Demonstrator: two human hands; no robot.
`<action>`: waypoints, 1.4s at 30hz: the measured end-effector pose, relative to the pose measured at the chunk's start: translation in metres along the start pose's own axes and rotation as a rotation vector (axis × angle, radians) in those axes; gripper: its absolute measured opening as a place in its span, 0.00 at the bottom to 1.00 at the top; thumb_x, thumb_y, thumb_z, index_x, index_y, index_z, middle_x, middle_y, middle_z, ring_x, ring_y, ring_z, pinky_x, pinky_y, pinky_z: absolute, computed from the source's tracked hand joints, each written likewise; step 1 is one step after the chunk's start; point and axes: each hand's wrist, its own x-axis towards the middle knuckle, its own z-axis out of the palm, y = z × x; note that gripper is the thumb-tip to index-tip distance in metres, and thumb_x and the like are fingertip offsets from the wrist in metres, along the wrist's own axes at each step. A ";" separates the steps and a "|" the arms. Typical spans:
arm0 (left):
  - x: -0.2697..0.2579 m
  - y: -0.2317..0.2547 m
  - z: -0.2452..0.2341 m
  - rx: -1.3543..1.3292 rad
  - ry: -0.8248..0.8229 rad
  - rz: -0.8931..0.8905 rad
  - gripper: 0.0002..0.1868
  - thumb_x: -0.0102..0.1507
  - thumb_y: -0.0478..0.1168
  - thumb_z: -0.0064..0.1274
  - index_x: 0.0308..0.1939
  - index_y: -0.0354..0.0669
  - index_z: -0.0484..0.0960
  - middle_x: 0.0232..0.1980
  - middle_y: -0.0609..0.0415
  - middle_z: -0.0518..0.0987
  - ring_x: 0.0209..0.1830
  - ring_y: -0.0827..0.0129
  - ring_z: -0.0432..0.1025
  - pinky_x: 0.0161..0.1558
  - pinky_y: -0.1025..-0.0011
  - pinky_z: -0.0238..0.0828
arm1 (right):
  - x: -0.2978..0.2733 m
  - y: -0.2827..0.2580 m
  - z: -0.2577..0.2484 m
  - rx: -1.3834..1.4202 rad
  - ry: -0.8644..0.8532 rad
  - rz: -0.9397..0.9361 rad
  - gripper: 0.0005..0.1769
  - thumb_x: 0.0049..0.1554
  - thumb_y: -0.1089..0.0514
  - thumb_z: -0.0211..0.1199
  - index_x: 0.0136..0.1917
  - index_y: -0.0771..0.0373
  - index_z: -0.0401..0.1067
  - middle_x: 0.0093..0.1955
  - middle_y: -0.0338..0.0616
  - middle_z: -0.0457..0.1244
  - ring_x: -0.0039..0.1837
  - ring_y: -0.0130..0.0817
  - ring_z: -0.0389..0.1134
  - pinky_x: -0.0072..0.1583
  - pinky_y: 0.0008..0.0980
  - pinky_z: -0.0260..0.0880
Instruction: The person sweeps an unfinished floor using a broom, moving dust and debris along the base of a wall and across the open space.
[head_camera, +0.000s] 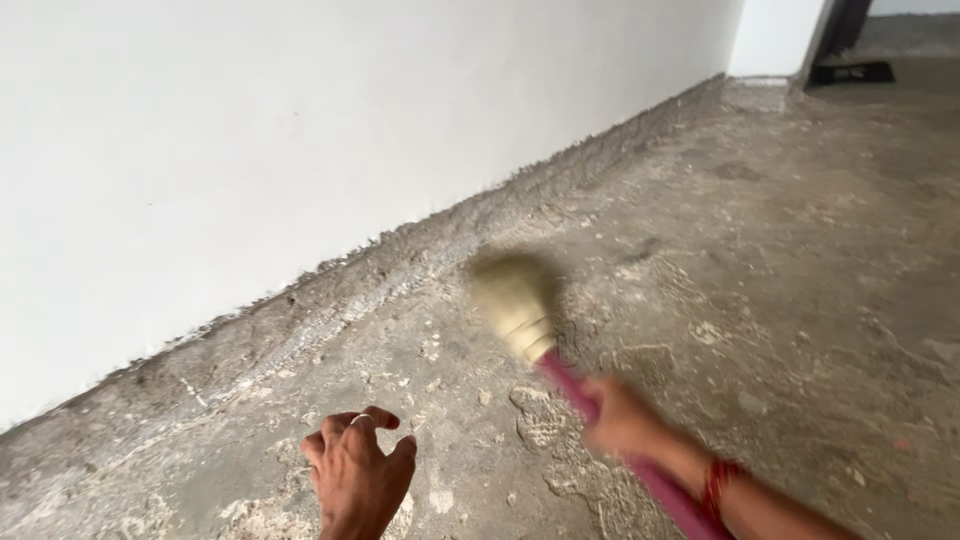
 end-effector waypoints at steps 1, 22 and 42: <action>-0.001 -0.003 -0.002 0.002 0.006 -0.002 0.21 0.55 0.44 0.64 0.52 0.53 0.84 0.66 0.47 0.67 0.68 0.47 0.54 0.64 0.49 0.62 | -0.015 -0.007 0.011 -0.066 -0.113 -0.041 0.31 0.51 0.71 0.63 0.67 0.59 0.69 0.47 0.43 0.68 0.39 0.27 0.69 0.37 0.26 0.68; -0.093 -0.118 -0.074 -0.059 0.134 -0.054 0.19 0.56 0.47 0.62 0.50 0.56 0.85 0.65 0.49 0.68 0.68 0.49 0.53 0.67 0.53 0.54 | -0.050 -0.035 0.005 0.052 0.175 0.146 0.20 0.50 0.67 0.67 0.56 0.75 0.72 0.35 0.51 0.67 0.30 0.35 0.67 0.33 0.35 0.67; -0.123 -0.323 -0.115 -0.020 0.327 -0.183 0.20 0.55 0.54 0.60 0.48 0.54 0.87 0.50 0.47 0.82 0.65 0.59 0.63 0.69 0.56 0.46 | -0.209 -0.189 0.210 -0.010 -0.679 -0.703 0.38 0.48 0.68 0.63 0.73 0.63 0.65 0.39 0.41 0.67 0.31 0.25 0.67 0.32 0.27 0.67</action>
